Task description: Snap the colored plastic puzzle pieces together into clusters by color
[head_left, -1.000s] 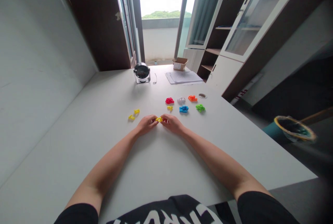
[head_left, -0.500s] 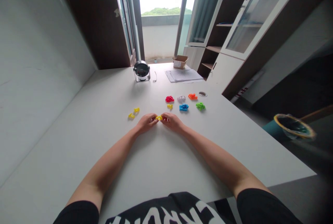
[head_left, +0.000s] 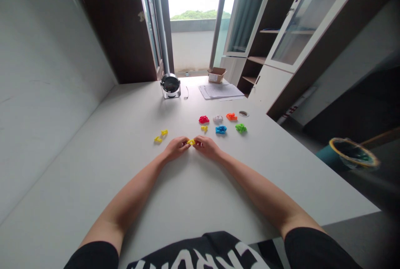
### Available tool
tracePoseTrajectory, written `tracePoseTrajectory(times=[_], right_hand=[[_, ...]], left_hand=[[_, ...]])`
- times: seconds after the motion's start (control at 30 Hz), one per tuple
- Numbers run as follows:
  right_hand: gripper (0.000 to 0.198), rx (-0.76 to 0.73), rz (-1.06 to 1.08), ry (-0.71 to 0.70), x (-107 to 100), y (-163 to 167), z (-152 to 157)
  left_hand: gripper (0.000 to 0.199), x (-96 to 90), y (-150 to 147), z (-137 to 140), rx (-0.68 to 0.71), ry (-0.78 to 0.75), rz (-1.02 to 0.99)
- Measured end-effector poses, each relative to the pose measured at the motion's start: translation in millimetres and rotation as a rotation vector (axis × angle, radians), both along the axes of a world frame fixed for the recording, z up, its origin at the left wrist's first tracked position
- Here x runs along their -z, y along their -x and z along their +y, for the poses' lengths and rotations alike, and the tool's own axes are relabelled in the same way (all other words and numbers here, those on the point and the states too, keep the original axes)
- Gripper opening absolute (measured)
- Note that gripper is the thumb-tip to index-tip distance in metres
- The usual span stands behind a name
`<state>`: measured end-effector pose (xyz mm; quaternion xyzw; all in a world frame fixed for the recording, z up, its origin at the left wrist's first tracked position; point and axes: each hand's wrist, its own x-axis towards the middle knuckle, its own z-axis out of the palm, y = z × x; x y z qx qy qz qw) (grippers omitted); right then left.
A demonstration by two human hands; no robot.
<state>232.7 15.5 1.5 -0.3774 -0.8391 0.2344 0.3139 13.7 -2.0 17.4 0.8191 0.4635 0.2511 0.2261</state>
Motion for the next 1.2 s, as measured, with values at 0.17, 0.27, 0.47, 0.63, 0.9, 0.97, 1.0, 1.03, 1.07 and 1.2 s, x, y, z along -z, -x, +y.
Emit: tracePoseTrajectory(times=[0.17,0.27,0.47,0.63,0.9,0.97,1.0,1.03,1.07,1.2], right_hand=[[0.010,-0.001,0.001,-0.003,1.4,-0.3,0.6],[0.009,-0.008,0.004,-0.003,0.7,-0.5,0.1],[0.009,-0.007,0.003,0.001,-1.3,-0.7,-1.1],[0.008,-0.018,0.010,-0.007,0.2,-1.2,-0.5],[0.006,-0.013,0.005,-0.015,2.2,-1.2,0.7],[0.006,-0.011,0.004,-0.019,2.7,-1.0,1.0],[0.006,-0.011,0.004,-0.020,2.9,-0.9,1.2],[0.006,-0.009,0.006,-0.020,3.0,-0.8,1.2],[0.005,-0.007,0.007,-0.021,3.1,-0.8,1.2],[0.005,-0.006,0.006,-0.021,2.3,-0.8,0.5]], left_hand=[[0.020,0.5,0.2,0.0,0.001,-0.009,-0.013],[0.020,1.3,0.6,0.3,0.004,-0.017,-0.015],[0.020,0.7,0.8,-0.3,0.010,-0.019,-0.009],[0.019,-0.6,0.6,-1.2,0.001,-0.020,-0.004],[0.019,1.1,0.6,0.3,0.004,-0.024,0.007],[0.019,1.8,0.7,0.6,0.005,-0.029,0.004],[0.019,2.1,0.8,0.7,0.007,-0.031,0.002],[0.019,2.5,0.9,0.9,0.009,-0.033,0.000],[0.019,3.0,1.0,1.1,0.011,-0.034,-0.002],[0.019,4.9,1.6,2.2,0.014,-0.040,0.001]])
